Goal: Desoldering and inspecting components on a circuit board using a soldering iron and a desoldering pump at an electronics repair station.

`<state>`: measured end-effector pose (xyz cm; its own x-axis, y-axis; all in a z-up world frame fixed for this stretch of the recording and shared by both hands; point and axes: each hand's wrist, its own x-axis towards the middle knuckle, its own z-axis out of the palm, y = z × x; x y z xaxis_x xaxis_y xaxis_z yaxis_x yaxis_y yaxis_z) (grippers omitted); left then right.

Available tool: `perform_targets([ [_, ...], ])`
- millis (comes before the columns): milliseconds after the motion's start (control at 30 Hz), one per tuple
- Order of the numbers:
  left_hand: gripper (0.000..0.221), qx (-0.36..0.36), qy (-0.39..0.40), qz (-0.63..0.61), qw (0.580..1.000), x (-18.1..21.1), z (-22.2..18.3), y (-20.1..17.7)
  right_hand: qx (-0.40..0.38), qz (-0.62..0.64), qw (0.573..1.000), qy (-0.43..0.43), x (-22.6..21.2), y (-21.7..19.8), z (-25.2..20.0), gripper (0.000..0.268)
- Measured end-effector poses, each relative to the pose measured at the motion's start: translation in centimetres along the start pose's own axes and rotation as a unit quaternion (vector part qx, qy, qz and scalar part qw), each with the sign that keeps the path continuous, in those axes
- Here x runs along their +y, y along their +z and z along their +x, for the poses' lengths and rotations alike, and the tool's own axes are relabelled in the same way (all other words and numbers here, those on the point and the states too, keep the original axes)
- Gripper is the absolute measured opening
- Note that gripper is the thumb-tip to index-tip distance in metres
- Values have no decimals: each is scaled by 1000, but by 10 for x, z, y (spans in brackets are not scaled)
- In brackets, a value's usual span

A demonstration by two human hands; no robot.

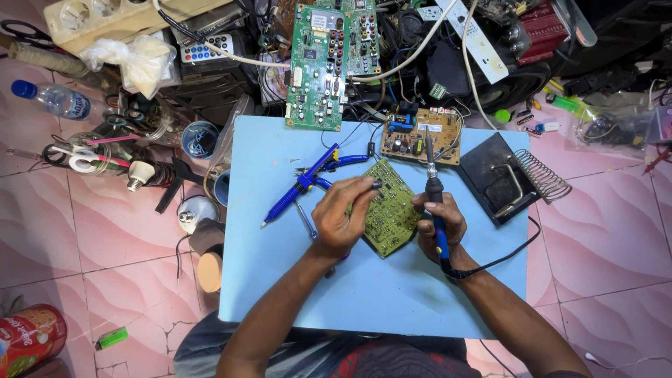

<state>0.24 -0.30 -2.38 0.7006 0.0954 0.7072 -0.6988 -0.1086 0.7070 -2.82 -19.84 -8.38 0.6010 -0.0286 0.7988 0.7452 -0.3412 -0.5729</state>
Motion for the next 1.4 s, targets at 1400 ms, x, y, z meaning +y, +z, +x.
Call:
perform_targets([
  [1400, 20, -133, -375, 25, 917, -17, 13, -22, -146, 9, 988, 41, -35, 8, 13, 78],
])
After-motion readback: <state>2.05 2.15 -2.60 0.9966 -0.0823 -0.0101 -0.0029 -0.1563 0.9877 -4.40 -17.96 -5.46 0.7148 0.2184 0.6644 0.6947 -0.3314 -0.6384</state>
